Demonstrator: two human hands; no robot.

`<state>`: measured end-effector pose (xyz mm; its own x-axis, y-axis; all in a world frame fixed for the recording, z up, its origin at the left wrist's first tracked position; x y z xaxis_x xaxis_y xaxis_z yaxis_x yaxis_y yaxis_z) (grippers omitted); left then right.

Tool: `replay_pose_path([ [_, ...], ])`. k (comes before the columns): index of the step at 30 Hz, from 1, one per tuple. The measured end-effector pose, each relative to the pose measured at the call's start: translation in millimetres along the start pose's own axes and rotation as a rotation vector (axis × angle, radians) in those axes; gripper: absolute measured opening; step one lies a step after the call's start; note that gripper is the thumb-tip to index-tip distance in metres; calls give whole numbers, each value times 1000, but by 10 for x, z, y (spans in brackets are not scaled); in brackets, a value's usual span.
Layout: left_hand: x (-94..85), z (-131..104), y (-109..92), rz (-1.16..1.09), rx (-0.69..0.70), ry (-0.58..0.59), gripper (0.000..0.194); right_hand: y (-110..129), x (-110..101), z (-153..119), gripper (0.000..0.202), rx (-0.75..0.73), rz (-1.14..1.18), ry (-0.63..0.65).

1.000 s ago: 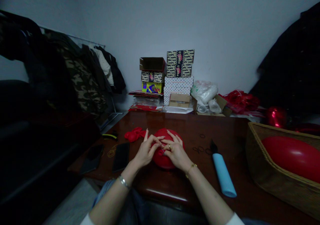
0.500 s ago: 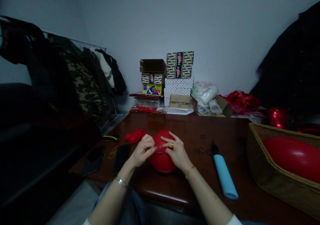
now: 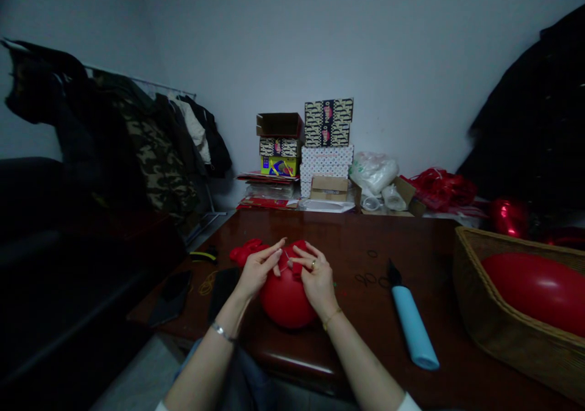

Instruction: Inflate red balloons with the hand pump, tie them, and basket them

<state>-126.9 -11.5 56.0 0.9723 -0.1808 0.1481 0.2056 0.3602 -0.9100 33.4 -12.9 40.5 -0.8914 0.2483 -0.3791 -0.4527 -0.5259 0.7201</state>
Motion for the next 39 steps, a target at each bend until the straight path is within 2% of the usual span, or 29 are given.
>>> replay_pose_path([
  [4,4,-9,0,-65,0,-100,55,76,71,-30,23,-58,-117,-107],
  [10,-12,-32,-6,265,136,9,53,117,167,-62,29,-100,-364,-162],
  [13,17,-27,41,298,129,49,53,121,213,-97,29,-139,-485,-182],
  [19,125,-45,146,213,120,-37,15,70,266,-164,23,-143,-521,-229],
  [25,172,-68,110,246,201,-67,13,-14,156,-169,33,-168,-261,-31],
  [29,191,-92,71,333,200,47,12,-108,-16,-126,31,-104,-116,-56],
  [31,216,-113,58,380,189,129,12,-101,-78,-83,36,-169,-163,-20],
  [35,255,-143,54,437,139,250,10,-49,-121,-9,41,-398,-308,132],
  [39,259,-154,64,478,92,304,10,-73,-160,30,36,-490,-349,140],
])
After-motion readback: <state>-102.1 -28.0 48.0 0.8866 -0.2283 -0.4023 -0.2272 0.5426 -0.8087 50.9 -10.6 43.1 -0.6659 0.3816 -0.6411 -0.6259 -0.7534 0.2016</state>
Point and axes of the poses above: each hand's wrist, its own z-axis towards the middle knuckle, its own x-axis out of the palm, y = z × x, the point moved 3 cm from there along z, towards the middle knuckle, and after that the axes turned 14 degrees about -z, right-handed, at the moved point
